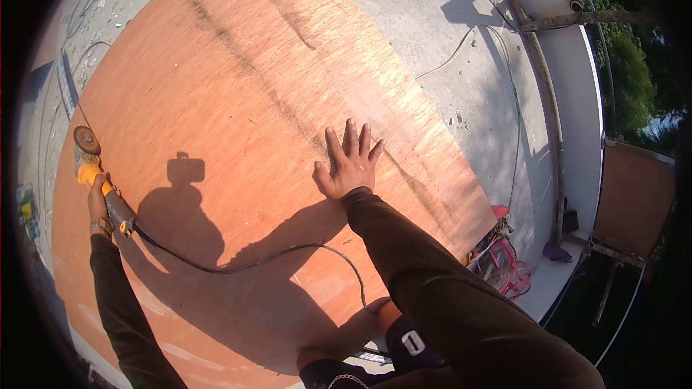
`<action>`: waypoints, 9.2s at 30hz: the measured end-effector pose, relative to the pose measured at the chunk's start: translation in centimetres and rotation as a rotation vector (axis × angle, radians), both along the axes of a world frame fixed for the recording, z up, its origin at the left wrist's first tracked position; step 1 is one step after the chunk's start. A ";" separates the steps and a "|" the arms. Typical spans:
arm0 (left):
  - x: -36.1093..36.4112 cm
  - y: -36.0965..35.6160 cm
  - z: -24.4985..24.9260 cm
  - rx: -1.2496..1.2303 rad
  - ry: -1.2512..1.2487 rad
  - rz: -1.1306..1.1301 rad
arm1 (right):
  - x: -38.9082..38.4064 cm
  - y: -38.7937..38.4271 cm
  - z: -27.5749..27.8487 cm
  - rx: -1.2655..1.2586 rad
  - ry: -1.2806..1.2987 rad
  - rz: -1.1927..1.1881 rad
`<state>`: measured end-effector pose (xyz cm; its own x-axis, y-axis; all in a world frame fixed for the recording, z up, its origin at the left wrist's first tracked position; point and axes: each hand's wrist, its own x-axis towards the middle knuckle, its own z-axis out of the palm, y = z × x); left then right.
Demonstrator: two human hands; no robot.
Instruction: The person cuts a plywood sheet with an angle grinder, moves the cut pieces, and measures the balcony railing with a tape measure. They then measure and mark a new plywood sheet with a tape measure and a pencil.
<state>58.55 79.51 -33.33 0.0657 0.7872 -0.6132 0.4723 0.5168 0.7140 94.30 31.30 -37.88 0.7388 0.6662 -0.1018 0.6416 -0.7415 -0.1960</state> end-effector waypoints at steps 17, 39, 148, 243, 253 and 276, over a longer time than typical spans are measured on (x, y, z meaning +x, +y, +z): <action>1.5 -1.4 2.0 0.006 0.051 0.036 | -0.5 0.4 -0.8 0.004 -0.151 0.049; 1.3 -3.2 2.6 -0.024 -0.006 0.061 | -0.3 0.2 -1.4 0.078 -0.233 0.062; -0.9 -10.2 3.4 -0.051 -0.016 0.058 | -0.4 0.4 -1.5 0.125 -0.237 0.048; -2.0 -18.2 4.3 -0.097 -0.030 0.105 | -0.1 0.2 -2.1 0.127 -0.273 0.069; -2.3 -19.5 3.5 0.006 -0.011 0.103 | -0.3 0.4 -1.9 0.094 -0.291 0.045; -2.4 -19.4 1.7 -0.002 -0.064 0.153 | -0.5 -1.0 -1.5 0.077 -0.250 0.103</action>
<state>56.15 60.08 -31.59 -0.0157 0.7898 -0.6132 0.3418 0.5806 0.7390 93.75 30.27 -39.41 0.6623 0.7380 0.1291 0.7487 -0.6586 -0.0758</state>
